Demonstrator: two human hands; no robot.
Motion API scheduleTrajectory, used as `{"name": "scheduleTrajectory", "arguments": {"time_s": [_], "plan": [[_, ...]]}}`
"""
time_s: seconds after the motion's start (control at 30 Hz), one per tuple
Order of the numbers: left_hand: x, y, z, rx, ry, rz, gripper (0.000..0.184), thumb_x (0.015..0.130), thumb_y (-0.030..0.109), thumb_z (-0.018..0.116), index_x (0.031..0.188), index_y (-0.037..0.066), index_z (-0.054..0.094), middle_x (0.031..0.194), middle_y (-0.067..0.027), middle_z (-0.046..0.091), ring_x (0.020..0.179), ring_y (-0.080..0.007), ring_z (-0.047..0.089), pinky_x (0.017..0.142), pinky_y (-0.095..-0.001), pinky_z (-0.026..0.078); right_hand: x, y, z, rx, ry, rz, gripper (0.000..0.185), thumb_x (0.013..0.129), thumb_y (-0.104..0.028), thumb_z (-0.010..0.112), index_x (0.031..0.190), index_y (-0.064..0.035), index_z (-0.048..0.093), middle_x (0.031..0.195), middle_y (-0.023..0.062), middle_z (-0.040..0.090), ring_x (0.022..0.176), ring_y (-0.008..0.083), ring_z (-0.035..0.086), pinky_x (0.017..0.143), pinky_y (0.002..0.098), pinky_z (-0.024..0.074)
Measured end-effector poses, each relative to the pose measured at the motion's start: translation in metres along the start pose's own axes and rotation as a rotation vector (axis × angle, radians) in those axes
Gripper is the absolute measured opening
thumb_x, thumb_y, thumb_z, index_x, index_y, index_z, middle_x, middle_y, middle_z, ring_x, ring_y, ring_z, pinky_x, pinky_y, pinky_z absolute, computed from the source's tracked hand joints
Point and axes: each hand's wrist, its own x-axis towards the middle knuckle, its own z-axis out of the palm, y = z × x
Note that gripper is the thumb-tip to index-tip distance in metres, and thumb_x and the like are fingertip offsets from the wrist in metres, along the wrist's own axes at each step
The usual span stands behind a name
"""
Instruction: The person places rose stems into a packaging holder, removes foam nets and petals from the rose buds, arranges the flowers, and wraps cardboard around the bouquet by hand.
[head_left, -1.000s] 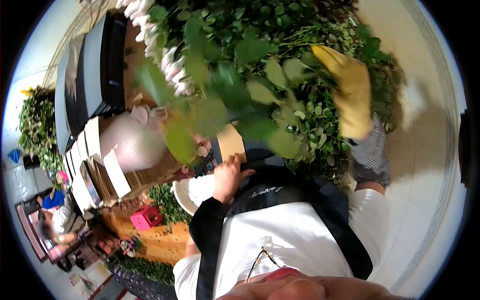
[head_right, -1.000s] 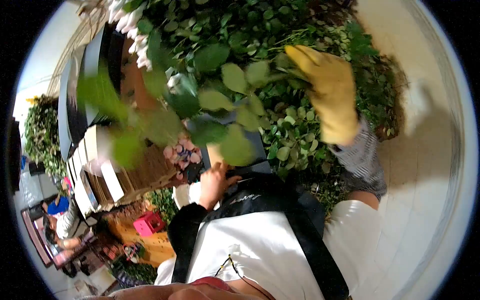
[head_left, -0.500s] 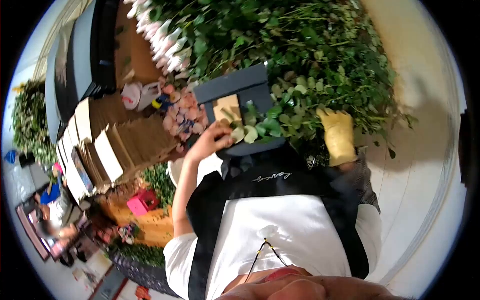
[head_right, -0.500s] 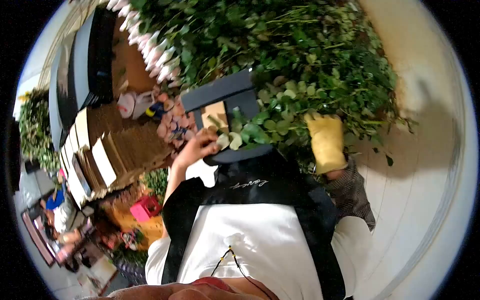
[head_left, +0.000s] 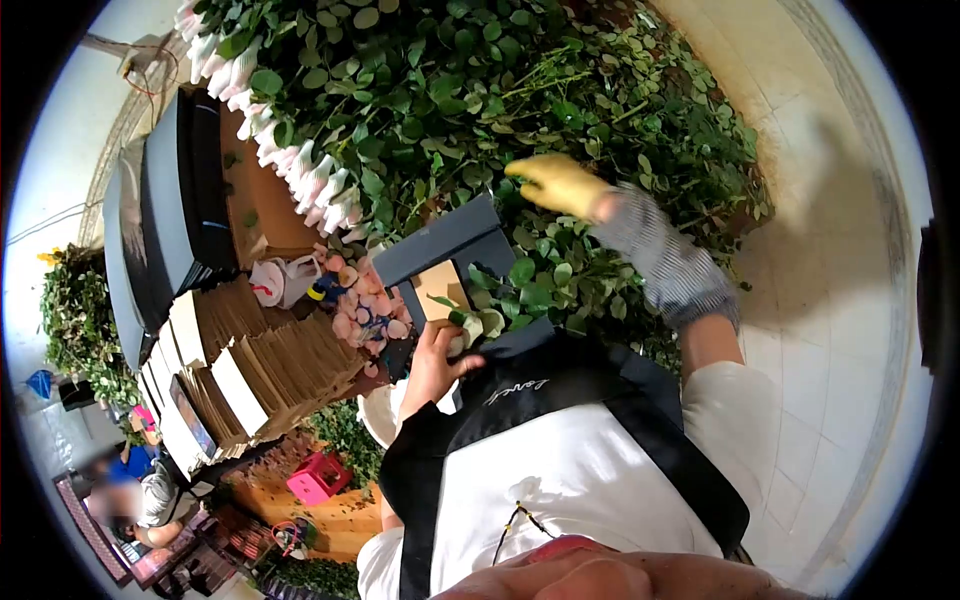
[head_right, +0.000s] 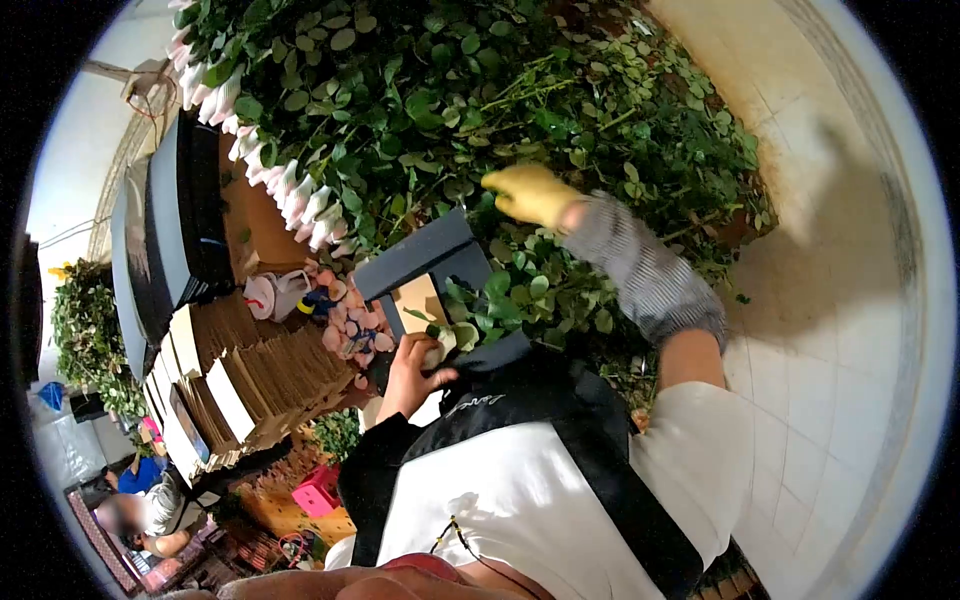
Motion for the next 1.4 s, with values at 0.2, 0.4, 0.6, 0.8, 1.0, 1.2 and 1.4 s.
{"name": "scheduleTrajectory", "arguments": {"time_s": [0.2,0.4,0.6,0.8,1.0,1.2,1.4], "plan": [[0.005,-0.003,0.002,0.068,0.038,0.035,0.063,0.069,0.017,0.092,0.117,-0.007,0.06,0.117,-0.0186,0.056,0.101,-0.0371,0.062,0.085,-0.0421,0.054,0.154,0.061,0.166,-0.714,0.083,0.748,0.021,0.095,-0.014,0.057,0.102,-0.0059,0.074,0.116,0.0168,0.07,0.099,0.0305,0.066,0.088,0.0427,0.0532],[0.001,-0.002,0.008,0.007,0.064,-0.064,0.058,0.07,0.014,0.091,0.115,-0.007,0.061,0.112,-0.0164,0.055,0.095,-0.0357,0.062,0.08,-0.0422,0.054,0.136,0.091,0.126,-0.516,0.318,-0.098,0.028,0.085,-0.011,0.063,0.112,-0.0097,0.072,0.103,0.0093,0.074,0.092,0.0275,0.072,0.08,0.0403,0.0578],[0.0,-0.012,0.01,-0.024,0.011,-0.086,0.06,0.073,0.016,0.09,0.121,-0.006,0.061,0.12,-0.0145,0.053,0.099,-0.0321,0.063,0.081,-0.0425,0.057,0.076,0.017,-0.022,-0.474,0.748,-0.119,0.027,0.09,0.006,0.059,0.11,-0.0086,0.071,0.097,0.0047,0.069,0.087,0.0202,0.067,0.086,0.0372,0.0568],[0.002,-0.005,0.006,-0.04,0.041,-0.05,0.062,0.072,0.017,0.091,0.122,-0.005,0.06,0.118,-0.0144,0.054,0.101,-0.0329,0.062,0.083,-0.0409,0.055,0.044,-0.004,-0.033,0.153,0.697,-0.026,0.022,0.093,-0.013,0.064,0.112,-0.009,0.073,0.092,0.0067,0.069,0.077,0.0205,0.064,0.074,0.036,0.0567],[0.002,-0.005,0.006,-0.123,0.084,-0.06,0.06,0.067,0.012,0.091,0.118,-0.004,0.064,0.113,-0.0165,0.056,0.101,-0.0365,0.062,0.087,-0.0411,0.054,-0.007,-0.032,-0.131,-0.607,1.198,-0.184,0.071,0.096,-0.068,0.041,0.126,-0.0112,0.069,0.116,0.0122,0.073,0.106,0.0311,0.07,0.097,0.0482,0.0539],[0.003,-0.008,0.006,-0.092,0.07,-0.045,0.057,0.067,0.014,0.091,0.115,-0.004,0.065,0.11,-0.0162,0.057,0.099,-0.0364,0.062,0.085,-0.041,0.054,0.076,-0.078,-0.169,-0.78,1.395,-0.074,0.053,0.091,-0.03,0.067,0.141,-0.0181,0.054,0.131,0.0052,0.065,0.121,0.0254,0.062,0.105,0.0425,0.0505],[0.004,-0.009,0.007,-0.006,0.064,-0.046,0.057,0.068,0.017,0.092,0.113,-0.004,0.064,0.109,-0.0171,0.058,0.096,-0.0374,0.064,0.082,-0.0424,0.054,0.228,-0.033,-0.042,-0.286,0.4,0.193,0.071,0.092,-0.017,0.065,0.157,-0.0137,0.036,0.161,0.0151,0.037,0.15,0.034,0.03,0.125,0.0496,0.022]]}}
